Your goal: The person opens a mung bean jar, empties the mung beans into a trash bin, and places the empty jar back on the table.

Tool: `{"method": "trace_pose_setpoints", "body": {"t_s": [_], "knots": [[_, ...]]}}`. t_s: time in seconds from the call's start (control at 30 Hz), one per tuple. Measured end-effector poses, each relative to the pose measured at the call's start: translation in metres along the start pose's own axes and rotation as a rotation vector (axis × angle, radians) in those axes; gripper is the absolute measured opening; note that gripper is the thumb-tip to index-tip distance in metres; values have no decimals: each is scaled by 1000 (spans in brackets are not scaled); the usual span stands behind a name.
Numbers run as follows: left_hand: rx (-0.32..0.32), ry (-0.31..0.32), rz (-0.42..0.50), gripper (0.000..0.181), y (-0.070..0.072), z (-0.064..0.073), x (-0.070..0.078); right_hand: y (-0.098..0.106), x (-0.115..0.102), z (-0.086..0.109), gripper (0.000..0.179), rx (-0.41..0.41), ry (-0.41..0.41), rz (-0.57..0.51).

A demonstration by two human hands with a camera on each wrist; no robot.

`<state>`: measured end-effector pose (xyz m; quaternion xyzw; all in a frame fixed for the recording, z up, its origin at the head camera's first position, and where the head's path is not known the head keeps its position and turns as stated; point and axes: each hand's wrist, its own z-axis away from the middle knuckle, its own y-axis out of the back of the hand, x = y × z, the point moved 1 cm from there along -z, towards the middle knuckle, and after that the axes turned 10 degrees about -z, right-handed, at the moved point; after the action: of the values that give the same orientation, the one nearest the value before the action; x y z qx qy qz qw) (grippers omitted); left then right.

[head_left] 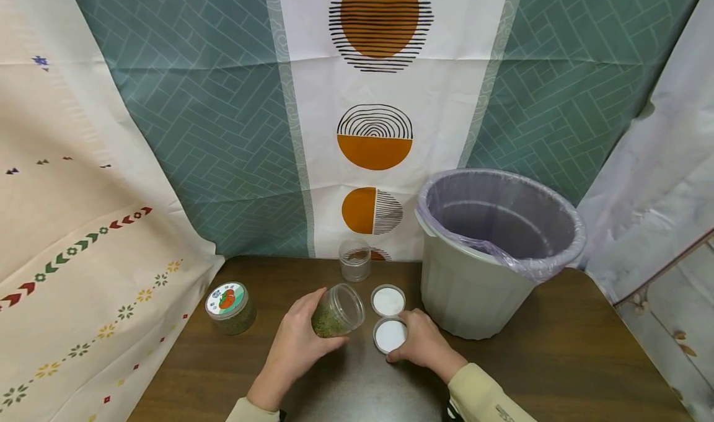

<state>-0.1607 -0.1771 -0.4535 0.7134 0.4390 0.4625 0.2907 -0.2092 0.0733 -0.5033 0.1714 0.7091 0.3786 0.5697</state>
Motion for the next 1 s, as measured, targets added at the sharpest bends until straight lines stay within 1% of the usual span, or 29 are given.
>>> {"method": "trace_pose_setpoints", "body": {"t_s": [0.23, 0.4, 0.53, 0.63, 0.7, 0.83, 1.0], "knots": [[11, 0, 7, 91, -1, 2, -1, -5, 0, -3, 77, 33, -12, 28], [15, -7, 0, 92, -1, 2, -2, -7, 2, -6, 77, 58, -13, 46], [23, -13, -4, 93, 0, 0, -2, -7, 3, -7, 85, 67, -22, 63], [20, -8, 2, 93, 1, -1, -1, -6, 3, -7, 93, 67, -32, 72], [17, -3, 5, 93, 2, -1, 0, -4, 2, -6, 95, 65, -38, 67], [16, 7, 22, 93, 3, 0, 1, 2, -3, -5, 89, 61, -32, 42], [17, 14, 50, 93, 2, 2, 1, 17, -19, -2, 71, 71, 4, 32]]}}
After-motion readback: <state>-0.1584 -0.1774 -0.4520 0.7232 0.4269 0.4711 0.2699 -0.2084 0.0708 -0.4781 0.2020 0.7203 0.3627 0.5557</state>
